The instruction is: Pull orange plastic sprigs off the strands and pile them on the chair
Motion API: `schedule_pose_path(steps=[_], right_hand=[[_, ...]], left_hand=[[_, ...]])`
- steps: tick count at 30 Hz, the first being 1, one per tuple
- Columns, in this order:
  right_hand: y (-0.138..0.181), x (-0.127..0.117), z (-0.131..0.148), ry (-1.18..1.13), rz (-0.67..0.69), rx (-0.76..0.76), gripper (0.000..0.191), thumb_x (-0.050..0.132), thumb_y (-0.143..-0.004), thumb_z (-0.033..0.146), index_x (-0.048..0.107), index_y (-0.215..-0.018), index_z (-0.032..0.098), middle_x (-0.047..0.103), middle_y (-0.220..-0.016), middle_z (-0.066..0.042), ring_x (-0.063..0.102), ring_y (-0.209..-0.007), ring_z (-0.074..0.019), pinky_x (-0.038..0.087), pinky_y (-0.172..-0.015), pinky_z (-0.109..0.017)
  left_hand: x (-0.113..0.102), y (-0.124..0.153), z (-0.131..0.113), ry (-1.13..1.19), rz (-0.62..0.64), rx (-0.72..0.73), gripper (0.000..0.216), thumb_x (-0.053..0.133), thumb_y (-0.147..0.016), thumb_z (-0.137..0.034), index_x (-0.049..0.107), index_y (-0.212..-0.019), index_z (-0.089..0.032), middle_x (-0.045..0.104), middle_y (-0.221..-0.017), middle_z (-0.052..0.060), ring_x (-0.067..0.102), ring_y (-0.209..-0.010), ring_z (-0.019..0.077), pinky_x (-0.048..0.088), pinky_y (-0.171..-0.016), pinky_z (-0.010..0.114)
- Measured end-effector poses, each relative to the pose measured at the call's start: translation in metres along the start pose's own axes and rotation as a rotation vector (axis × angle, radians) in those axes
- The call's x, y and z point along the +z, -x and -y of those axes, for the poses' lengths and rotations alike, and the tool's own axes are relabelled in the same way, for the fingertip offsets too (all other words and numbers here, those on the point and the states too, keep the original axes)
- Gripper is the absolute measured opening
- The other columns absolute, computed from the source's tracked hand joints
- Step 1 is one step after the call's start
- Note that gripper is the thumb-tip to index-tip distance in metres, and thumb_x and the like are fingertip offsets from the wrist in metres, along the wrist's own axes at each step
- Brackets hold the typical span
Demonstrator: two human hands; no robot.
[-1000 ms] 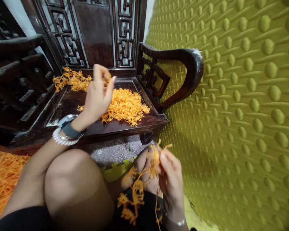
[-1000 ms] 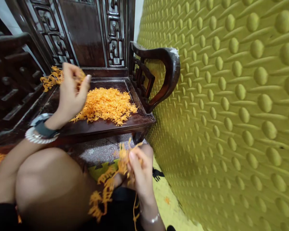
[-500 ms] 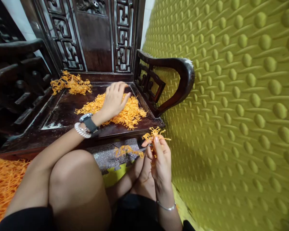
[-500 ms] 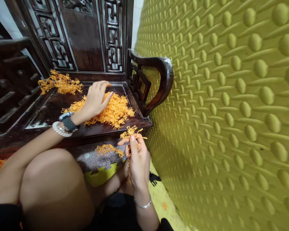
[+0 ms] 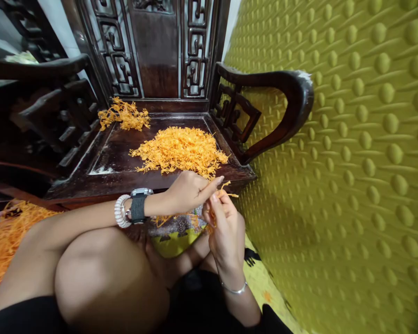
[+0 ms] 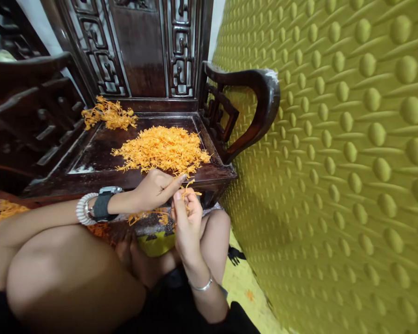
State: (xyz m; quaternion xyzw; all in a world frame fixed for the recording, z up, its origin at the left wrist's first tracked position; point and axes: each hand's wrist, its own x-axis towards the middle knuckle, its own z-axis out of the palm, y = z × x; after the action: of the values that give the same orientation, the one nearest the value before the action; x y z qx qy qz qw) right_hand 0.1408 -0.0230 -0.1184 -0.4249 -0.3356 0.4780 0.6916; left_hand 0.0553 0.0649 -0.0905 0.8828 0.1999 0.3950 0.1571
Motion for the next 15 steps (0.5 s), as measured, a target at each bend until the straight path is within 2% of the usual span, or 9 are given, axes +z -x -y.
schedule_pose_path(steps=[3,6,11,13,15], right_hand=[[0.009,0.004,-0.008,-0.006,-0.030,-0.092,0.028,0.057,-0.085,0.042,0.040,-0.074,0.022,0.029,-0.056,0.009,0.019,-0.045,-0.0064,0.018,-0.043,-0.022],[0.018,0.005,-0.017,0.022,-0.046,-0.182,0.027,0.054,-0.087,0.041,0.039,-0.074,0.023,0.030,-0.055,0.008,0.021,-0.045,-0.0073,0.021,-0.044,-0.023],[0.027,0.002,-0.025,-0.036,0.091,-0.101,0.029,0.052,-0.089,0.044,0.036,-0.076,0.024,0.024,-0.051,0.010,0.018,-0.041,-0.0069,0.019,-0.043,-0.023],[0.033,0.001,-0.025,-0.036,0.100,-0.061,0.031,0.052,-0.089,0.045,0.034,-0.076,0.024,0.022,-0.051,0.010,0.016,-0.040,-0.0061,0.019,-0.042,-0.023],[0.045,-0.004,-0.022,-0.022,0.096,-0.062,0.031,0.052,-0.089,0.045,0.034,-0.075,0.024,0.022,-0.052,0.010,0.016,-0.039,-0.0054,0.019,-0.041,-0.022]], left_hand=[[-0.005,0.004,0.000,-0.069,-0.058,0.165,0.059,0.033,-0.097,-0.029,0.041,-0.040,-0.016,0.040,-0.035,-0.003,0.036,-0.033,0.0061,0.021,-0.041,0.024],[-0.013,0.009,-0.002,-0.174,-0.039,0.274,0.058,0.031,-0.097,-0.026,0.045,-0.041,-0.017,0.042,-0.036,-0.002,0.037,-0.034,0.0073,0.021,-0.041,0.026],[-0.015,0.023,-0.012,-0.214,0.095,0.211,0.059,0.030,-0.097,-0.028,0.044,-0.041,-0.016,0.041,-0.036,-0.001,0.031,-0.034,0.0082,0.018,-0.043,0.028],[-0.014,0.025,-0.017,-0.171,0.172,0.168,0.058,0.028,-0.097,-0.028,0.043,-0.042,-0.017,0.041,-0.037,-0.001,0.028,-0.035,0.0084,0.018,-0.044,0.028],[-0.020,0.021,-0.021,-0.092,0.189,0.067,0.058,0.029,-0.096,-0.035,0.041,-0.042,-0.018,0.040,-0.038,-0.001,0.026,-0.036,0.0087,0.018,-0.045,0.029]])
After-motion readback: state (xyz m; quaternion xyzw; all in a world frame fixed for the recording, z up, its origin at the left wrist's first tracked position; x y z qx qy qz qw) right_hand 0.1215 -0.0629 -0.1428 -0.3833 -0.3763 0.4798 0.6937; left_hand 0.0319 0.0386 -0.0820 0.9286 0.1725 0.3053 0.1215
